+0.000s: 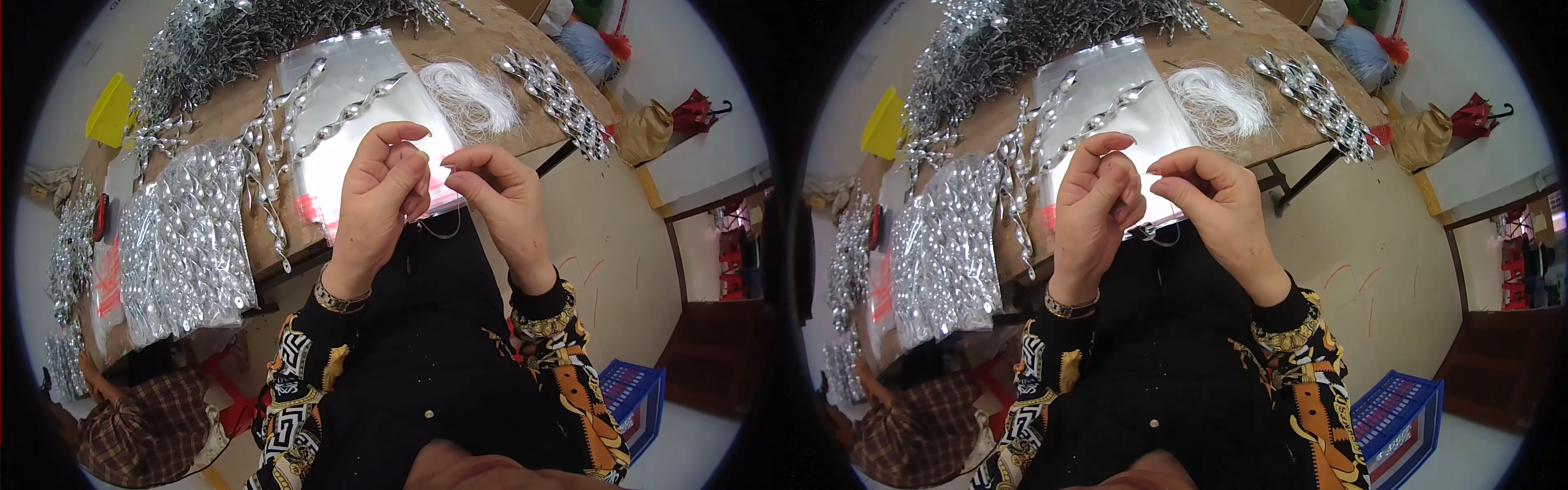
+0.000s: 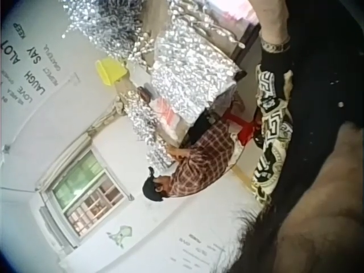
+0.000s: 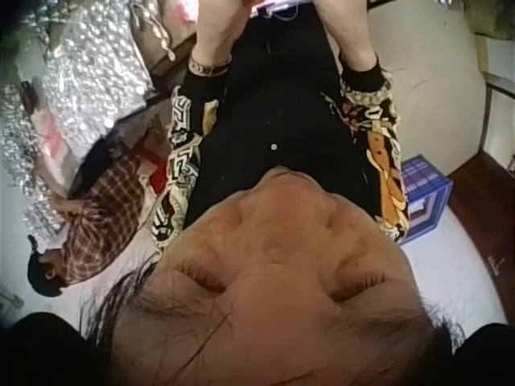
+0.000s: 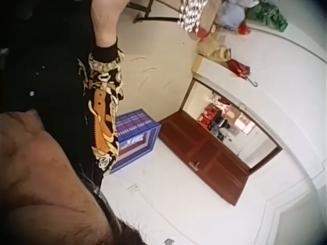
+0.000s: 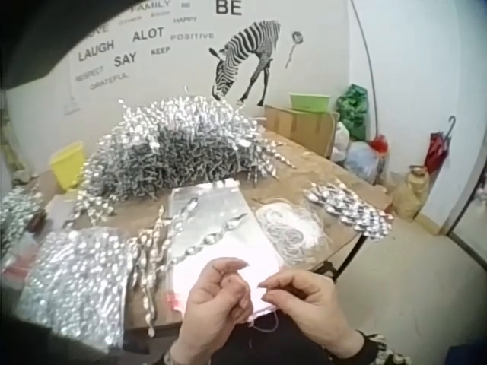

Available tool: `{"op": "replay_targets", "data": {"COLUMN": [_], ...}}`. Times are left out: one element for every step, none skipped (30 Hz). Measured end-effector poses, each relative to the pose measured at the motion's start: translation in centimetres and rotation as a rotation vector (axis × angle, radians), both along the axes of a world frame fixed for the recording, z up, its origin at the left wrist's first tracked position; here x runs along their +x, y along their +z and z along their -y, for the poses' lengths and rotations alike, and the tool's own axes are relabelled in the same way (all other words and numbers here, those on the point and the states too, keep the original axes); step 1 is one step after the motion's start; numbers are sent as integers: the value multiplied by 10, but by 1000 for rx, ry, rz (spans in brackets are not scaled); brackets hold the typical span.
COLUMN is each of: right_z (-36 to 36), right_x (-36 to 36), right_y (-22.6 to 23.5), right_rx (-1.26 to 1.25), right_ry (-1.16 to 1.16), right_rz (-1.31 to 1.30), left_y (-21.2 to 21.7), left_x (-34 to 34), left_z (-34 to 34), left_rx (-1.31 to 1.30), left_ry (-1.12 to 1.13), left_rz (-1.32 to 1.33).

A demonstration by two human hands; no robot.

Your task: Packaging silver tinsel decorations and red ribbons into plastic bags.

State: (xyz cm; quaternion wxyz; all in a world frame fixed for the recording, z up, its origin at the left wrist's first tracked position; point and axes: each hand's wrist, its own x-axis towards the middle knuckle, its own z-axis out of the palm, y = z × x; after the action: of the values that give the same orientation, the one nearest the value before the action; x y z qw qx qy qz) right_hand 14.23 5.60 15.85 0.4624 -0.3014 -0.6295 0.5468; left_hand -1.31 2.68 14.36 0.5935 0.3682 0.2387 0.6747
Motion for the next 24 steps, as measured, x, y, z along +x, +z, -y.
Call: {"op": "replay_targets", "data": {"right_z": [0,0,0,1,1,1,0,0,0,0,0,-1,-1,-2,-2,-2,-3,-3,-4,-5,-5,-4,-5,-4], "right_x": [-1,-1,-1,-1,-1,-1,-1,-1,-1,1,1,1,1,1,2,3,4,4,5,4,4,4,4,4], "right_y": [0,1,1,1,1,0,-1,-2,-2,-2,-2,-2,-2,-2,-1,1,2,2,2,3,3,3,4,4], "right_rx": [-3,-6,-6,-6,-6,-6,4,14,14,20,26,27,19,11,12,20,27,28,41,56,56,61,66,66], "right_ry": [-8,-18,-20,-22,-23,-24,-19,-14,-14,-18,-20,-20,-26,-34,-36,-48,-60,-62,-71,-76,-75,-76,-78,-79], "right_rz": [0,1,2,-3,-9,-9,-22,-36,-36,-9,19,19,3,-13,-13,-8,-4,-4,-9,-14,-15,-10,-4,-5], "left_y": [-1,-1,-1,-1,-1,-1,-2,-2,-1,-1,-2,-3,-4,-3,-3,-2,-1,0,1,1,1,1,1,2], "left_x": [0,1,1,2,2,3,3,3,3,3,3,3,3,3,3,3,3,3,3,4,5,6,6,6], "left_z": [0,-1,-1,-1,-1,-1,-1,0,0,0,0,1,1,2,3,4,5,7,7,8,8,8,7,7], "left_rx": [5,4,9,15,15,13,12,12,15,18,19,24,28,29,33,36,37,39,42,42,54,67,68,42], "left_ry": [14,13,15,18,17,21,25,25,22,19,19,42,64,62,79,95,94,106,118,119,145,170,169,174], "left_rz": [-25,-24,-36,-48,-47,-71,-96,-95,-112,-130,-130,-173,-217,-217,-277,-337,-337,-424,-510,-511,-551,-590,-590,-565]}}
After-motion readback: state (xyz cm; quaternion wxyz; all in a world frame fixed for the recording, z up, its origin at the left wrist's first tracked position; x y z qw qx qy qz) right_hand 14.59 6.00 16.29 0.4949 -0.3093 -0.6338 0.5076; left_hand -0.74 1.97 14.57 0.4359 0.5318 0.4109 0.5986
